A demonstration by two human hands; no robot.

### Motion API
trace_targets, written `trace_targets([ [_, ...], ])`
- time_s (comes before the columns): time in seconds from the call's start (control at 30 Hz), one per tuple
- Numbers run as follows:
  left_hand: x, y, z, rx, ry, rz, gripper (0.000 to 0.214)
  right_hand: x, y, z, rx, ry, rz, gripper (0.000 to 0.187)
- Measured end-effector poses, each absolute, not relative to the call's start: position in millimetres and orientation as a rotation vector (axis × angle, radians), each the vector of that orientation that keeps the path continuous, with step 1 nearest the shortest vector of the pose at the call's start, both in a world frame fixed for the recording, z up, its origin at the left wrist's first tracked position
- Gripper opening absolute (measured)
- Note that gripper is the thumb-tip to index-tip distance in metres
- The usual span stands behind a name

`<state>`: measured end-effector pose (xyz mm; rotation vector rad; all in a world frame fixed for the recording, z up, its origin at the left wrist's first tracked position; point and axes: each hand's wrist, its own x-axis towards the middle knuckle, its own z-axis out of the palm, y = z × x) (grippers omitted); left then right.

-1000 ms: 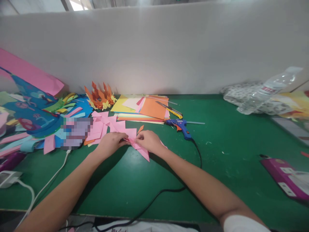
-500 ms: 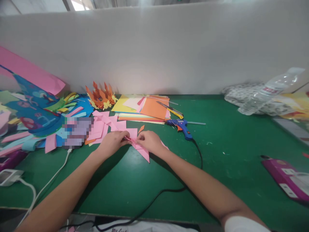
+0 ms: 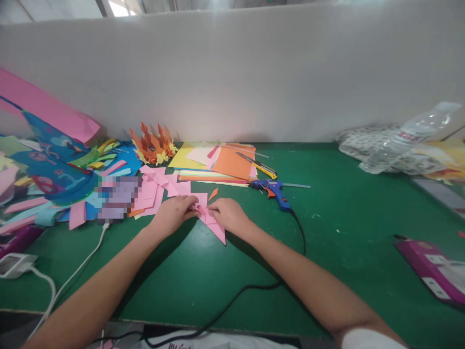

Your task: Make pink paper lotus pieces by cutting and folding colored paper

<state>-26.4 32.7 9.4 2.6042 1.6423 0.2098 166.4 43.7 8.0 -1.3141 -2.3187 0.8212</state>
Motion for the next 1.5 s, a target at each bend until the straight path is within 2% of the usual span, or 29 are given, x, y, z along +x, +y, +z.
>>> trace_targets([
  [0.13,-28.4,32.3,2.7,2.588,1.514,0.415,0.031,165.8,42.2,6.5,-1.364,-2.248,0.817,0.026],
  [0.27,-30.5,31.9,-2.6,2.542,1.44,0.595,0.042,165.6,40.9,7.0,-1.413,-2.192,0.831,0.016],
  [0.37,-30.3,31.3,-2.9,2.526,1.418,0.653,0.036,165.9,40.9,6.3,-1.416,-2.176,0.829,0.011],
  [0.53,-31.4,32.8,-4.1,2.537,1.267,0.674,0.019,166.0,42.7,2.0,-1.416,-2.174,0.795,0.011],
  [0.9,-30.9,33.2,-2.5,2.5,1.188,0.596,0.002,165.1,40.7,4.3,-1.414,-2.195,0.757,0.015],
  [1.5,-20.8,29.1,2.8,2.564,1.189,0.547,0.015,165.1,41.7,8.2,-1.364,-2.349,0.65,0.018],
])
